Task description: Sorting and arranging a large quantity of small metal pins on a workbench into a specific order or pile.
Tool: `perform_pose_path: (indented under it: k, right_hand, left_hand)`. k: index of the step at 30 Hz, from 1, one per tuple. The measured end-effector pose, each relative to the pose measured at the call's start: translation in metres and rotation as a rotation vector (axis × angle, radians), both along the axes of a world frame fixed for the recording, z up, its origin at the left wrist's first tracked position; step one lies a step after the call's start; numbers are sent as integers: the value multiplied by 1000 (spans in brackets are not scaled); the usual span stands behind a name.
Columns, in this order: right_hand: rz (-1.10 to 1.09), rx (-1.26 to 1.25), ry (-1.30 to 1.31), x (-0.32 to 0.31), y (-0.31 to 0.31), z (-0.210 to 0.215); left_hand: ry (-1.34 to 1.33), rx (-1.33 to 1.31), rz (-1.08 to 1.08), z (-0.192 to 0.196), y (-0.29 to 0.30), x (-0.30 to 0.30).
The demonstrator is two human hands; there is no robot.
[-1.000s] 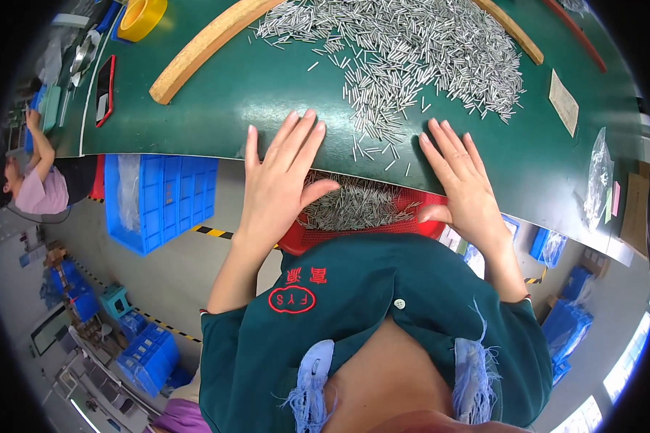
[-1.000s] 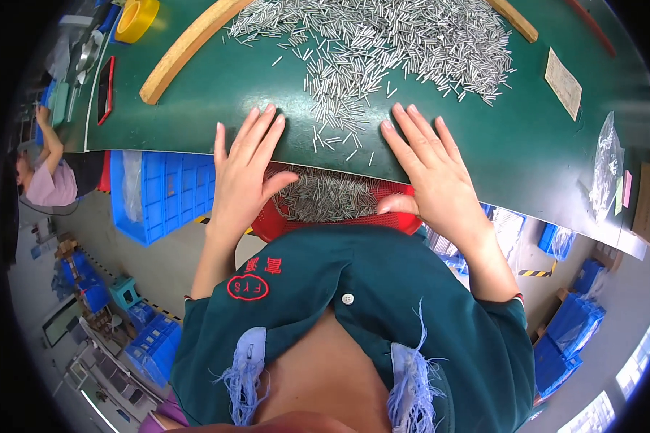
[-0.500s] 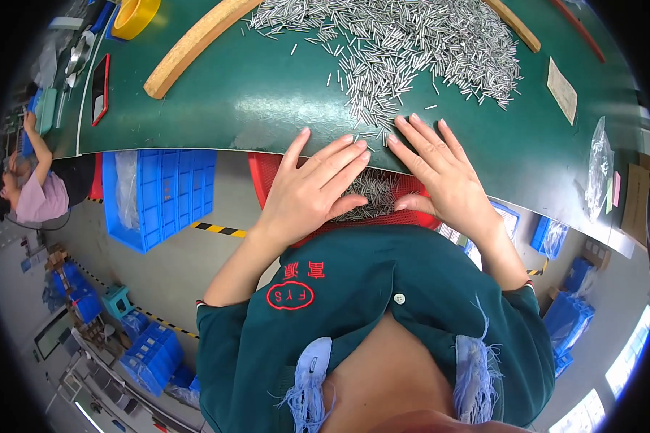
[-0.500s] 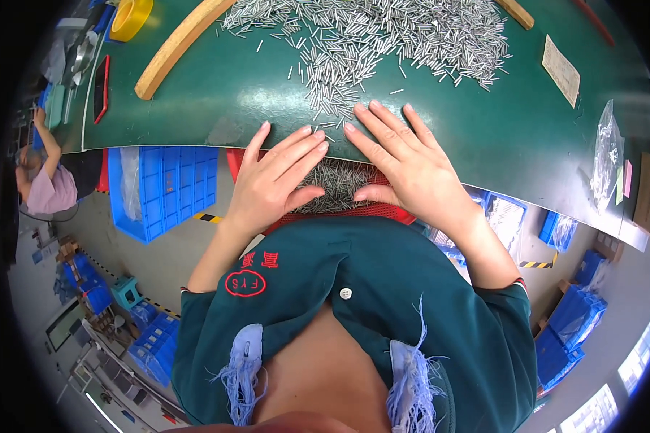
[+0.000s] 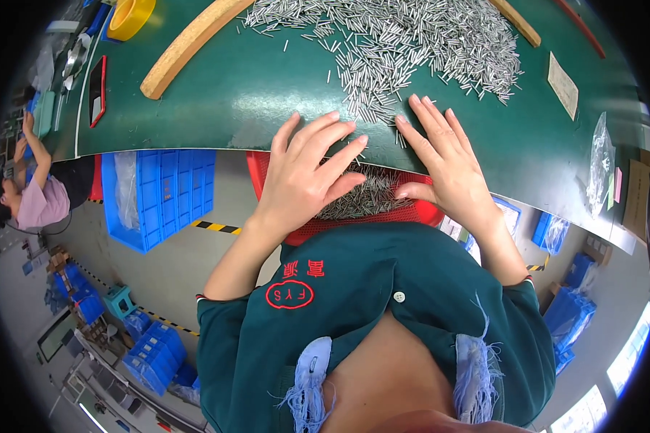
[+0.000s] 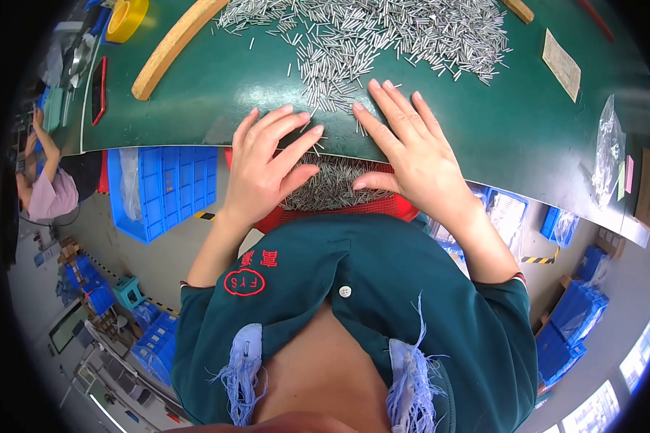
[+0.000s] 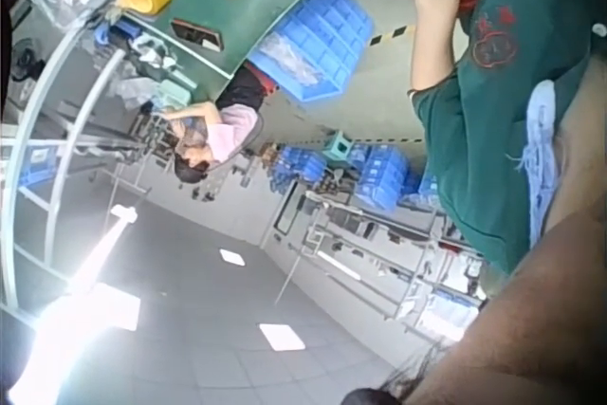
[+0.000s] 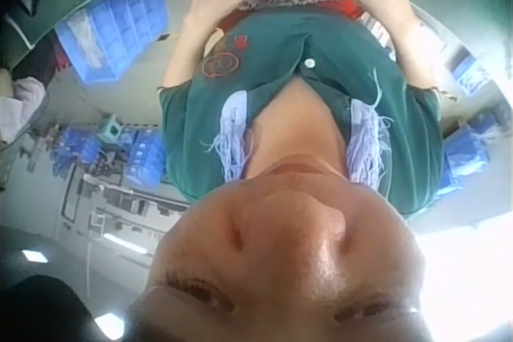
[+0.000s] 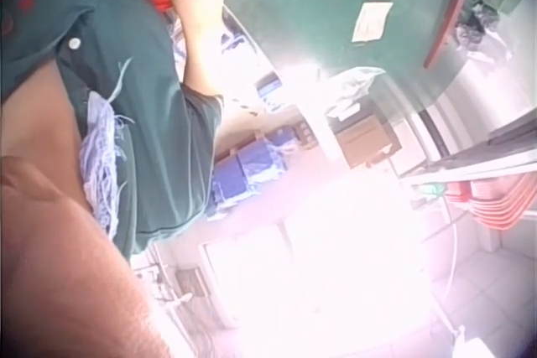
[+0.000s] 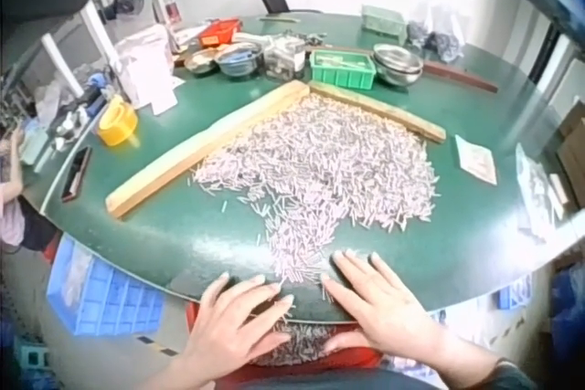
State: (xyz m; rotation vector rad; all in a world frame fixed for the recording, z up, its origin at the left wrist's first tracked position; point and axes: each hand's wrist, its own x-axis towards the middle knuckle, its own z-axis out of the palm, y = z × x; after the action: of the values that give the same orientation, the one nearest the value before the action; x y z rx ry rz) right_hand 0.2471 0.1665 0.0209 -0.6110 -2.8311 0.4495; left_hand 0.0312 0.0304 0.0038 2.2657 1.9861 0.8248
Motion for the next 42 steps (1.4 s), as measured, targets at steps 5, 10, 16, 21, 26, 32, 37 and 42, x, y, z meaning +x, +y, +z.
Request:
perform_pose_path:
  k: [5, 10, 16, 21, 26, 32, 37, 42]
  right_hand:
    - [-3, 33, -19, 0, 0, -4]
    - [11, 60, -34, 1, 0, -5]
    - [3, 64, -30, 2, 0, -8]
    - [-10, 63, -17, 1, -1, -8]
    - [-19, 95, -2, 0, -1, -9]
    - [-29, 92, -5, -1, -2, -9]
    - [-27, 82, 0, -1, -2, -9]
    - [-25, 82, 7, -1, -2, -9]
  left_hand:
    - [50, 0, 30, -5, 19, 4]
    - [156, 39, -5, 1, 24, 1]
    - [257, -2, -44, 11, 21, -4]
    - [357, -98, -58, 16, 14, -9]
    - [295, -83, -48, 11, 8, -13]
    - [218, -83, -24, 10, 8, -11]
    - [208, -70, -34, 10, 9, -12]
    - [131, 70, 39, 11, 4, -21]
